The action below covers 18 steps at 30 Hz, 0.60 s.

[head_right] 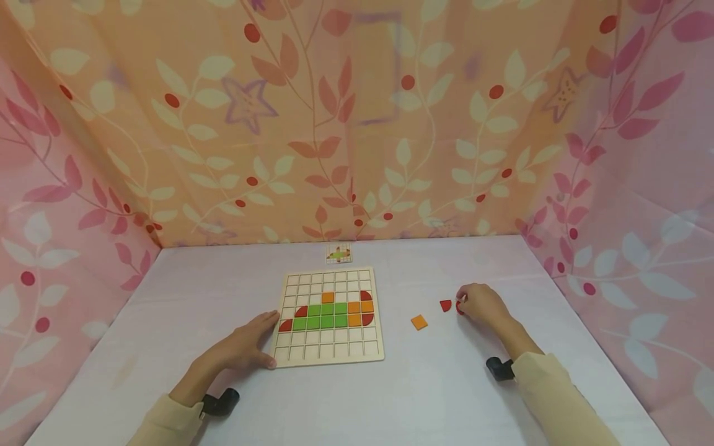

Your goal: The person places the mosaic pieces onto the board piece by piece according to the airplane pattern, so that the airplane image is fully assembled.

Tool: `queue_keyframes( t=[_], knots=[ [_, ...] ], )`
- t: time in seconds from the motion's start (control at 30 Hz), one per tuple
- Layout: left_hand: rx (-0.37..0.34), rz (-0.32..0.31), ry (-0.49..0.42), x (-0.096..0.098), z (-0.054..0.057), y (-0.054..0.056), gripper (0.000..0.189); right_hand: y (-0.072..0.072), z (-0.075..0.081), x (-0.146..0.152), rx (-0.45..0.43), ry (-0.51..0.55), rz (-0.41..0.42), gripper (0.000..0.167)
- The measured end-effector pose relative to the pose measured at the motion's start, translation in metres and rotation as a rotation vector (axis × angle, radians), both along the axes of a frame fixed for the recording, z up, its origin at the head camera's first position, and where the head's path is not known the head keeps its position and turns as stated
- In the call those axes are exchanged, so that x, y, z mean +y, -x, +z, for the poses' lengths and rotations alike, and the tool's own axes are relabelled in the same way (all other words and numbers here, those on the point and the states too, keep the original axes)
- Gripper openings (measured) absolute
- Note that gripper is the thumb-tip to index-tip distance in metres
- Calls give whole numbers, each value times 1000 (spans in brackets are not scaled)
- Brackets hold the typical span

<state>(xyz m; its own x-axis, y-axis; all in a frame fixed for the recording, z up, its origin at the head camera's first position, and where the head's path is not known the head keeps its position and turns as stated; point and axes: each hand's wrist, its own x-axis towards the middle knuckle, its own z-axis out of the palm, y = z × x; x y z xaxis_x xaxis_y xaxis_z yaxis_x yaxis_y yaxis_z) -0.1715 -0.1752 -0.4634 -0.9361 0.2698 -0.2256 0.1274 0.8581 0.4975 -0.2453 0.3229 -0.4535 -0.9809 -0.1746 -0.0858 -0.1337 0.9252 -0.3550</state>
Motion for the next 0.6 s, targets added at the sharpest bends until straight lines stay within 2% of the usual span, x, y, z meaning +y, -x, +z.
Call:
queue_keyframes(
  t=[0.13, 0.27, 0.37, 0.6],
  knots=[
    [-4, 3, 4, 0, -1, 0, 102, -1, -1, 1, 13, 6, 16, 16],
    [-1, 7, 7, 0, 0, 0, 102, 0, -2, 2, 54, 3, 128, 19],
    [2, 6, 4, 1, 1, 0, 101, 0, -3, 3, 61, -6, 180, 18],
    [3, 2, 2, 0, -1, 0, 101, -2, -2, 6, 22, -28, 145, 17]
  ],
)
